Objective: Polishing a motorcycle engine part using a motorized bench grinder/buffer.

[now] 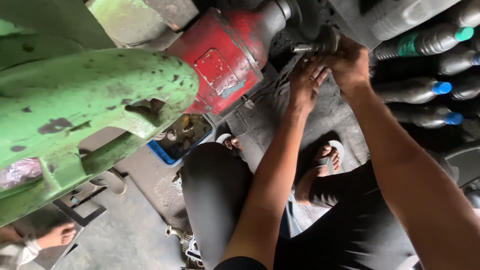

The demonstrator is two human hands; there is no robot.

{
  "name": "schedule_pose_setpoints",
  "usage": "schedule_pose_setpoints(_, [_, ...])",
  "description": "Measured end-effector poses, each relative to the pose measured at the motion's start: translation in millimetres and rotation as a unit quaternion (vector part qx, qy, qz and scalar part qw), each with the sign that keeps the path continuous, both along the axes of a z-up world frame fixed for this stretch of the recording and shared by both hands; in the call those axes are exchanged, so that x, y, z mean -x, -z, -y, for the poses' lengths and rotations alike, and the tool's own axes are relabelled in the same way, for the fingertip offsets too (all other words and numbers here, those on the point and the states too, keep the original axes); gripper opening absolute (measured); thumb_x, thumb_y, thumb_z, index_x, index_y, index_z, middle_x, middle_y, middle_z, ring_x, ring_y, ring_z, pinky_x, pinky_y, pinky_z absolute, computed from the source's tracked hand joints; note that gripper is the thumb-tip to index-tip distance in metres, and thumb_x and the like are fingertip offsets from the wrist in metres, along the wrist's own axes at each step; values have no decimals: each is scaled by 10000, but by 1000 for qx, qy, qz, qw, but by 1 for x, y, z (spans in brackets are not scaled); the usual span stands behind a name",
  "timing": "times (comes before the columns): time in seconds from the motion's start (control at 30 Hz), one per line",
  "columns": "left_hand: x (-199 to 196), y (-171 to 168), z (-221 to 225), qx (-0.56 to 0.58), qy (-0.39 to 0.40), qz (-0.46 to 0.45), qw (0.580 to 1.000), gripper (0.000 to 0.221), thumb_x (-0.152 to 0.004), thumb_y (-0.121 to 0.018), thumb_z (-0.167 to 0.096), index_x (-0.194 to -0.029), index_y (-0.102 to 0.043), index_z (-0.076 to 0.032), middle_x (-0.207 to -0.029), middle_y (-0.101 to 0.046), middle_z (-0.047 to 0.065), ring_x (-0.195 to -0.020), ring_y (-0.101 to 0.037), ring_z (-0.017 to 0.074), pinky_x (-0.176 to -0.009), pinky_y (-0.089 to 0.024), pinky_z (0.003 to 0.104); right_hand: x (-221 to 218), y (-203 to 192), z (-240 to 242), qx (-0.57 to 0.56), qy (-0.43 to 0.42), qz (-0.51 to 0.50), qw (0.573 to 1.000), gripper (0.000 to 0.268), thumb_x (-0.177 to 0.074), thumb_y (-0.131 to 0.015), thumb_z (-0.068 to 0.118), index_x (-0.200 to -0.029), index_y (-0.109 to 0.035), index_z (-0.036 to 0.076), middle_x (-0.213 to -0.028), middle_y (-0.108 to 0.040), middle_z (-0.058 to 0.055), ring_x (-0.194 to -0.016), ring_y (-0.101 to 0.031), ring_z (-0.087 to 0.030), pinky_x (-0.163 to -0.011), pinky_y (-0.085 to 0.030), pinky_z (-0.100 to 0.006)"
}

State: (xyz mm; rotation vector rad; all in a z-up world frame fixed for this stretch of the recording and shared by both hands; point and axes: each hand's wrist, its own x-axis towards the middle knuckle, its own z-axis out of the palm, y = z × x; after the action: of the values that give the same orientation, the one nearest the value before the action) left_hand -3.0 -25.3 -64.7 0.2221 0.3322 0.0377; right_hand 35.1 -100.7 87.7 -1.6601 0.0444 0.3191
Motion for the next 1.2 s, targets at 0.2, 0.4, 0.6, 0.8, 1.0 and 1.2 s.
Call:
schedule_pose_setpoints(0.2, [5, 24, -3, -4, -19, -99, 995, 253, -1040, -662, -127, -1273, -574, -81, -1104, -641, 75, -1006, -666, 195, -996, -569, 413, -1, 0, -32, 77, 0, -23, 997, 287, -843, -671, -70, -1118, -719, -4, -1016, -760, -99, -872, -716, -160, -775, -579, -305])
schedule_pose_setpoints(0.4, [12, -40, -21, -24, -6, -57, 998, 285, -1023, -534, -213, -1215, -594, -12, -1090, -687, 92, -973, -712, 227, -878, -601, 420, -17, 18, -4, 134, -40, -65, 988, 452, -820, -745, -35, -1266, -683, 8, -1118, -762, -94, -958, -725, -146, -843, -579, -281])
schedule_pose_setpoints(0.6, [5, -99, -23, -41, 68, -64, 995, 224, -1038, -496, -184, -1208, -598, -79, -1063, -679, 39, -892, -707, 103, -780, -633, 246, -7, -26, 4, 5, 8, -44, 999, 407, -888, -713, -43, -1293, -684, -57, -1107, -746, -160, -918, -728, -218, -793, -578, -334])
schedule_pose_setpoints(0.8, [-3, -22, -6, 207, 19, 252, 945, 66, -1222, -555, -33, -1217, -621, -34, -931, -643, 5, -801, -631, 101, -661, -523, 218, 5, -30, -22, 1, 21, 5, 1000, 341, -813, -730, -85, -1150, -721, -39, -1070, -783, -116, -919, -758, -165, -833, -621, -308])
schedule_pose_setpoints(1.0, [1, 14, -4, 102, 33, -16, 994, 180, -1115, -587, -228, -1231, -619, -95, -1076, -661, 2, -958, -641, 121, -773, -558, 248, -2, -22, -34, 257, -25, 50, 965, 270, -880, -753, 0, -1142, -763, 65, -1048, -797, -80, -873, -731, -116, -773, -586, -291])
schedule_pose_setpoints(1.2, [15, 17, -12, 2, 36, 9, 999, 383, -1021, -583, -240, -1277, -616, 43, -1219, -696, 184, -1121, -686, 306, -912, -626, 448, -19, 3, 4, 172, -22, -49, 984, 612, -781, -780, 4, -1369, -620, 62, -1059, -771, -111, -896, -723, -140, -734, -579, -274])
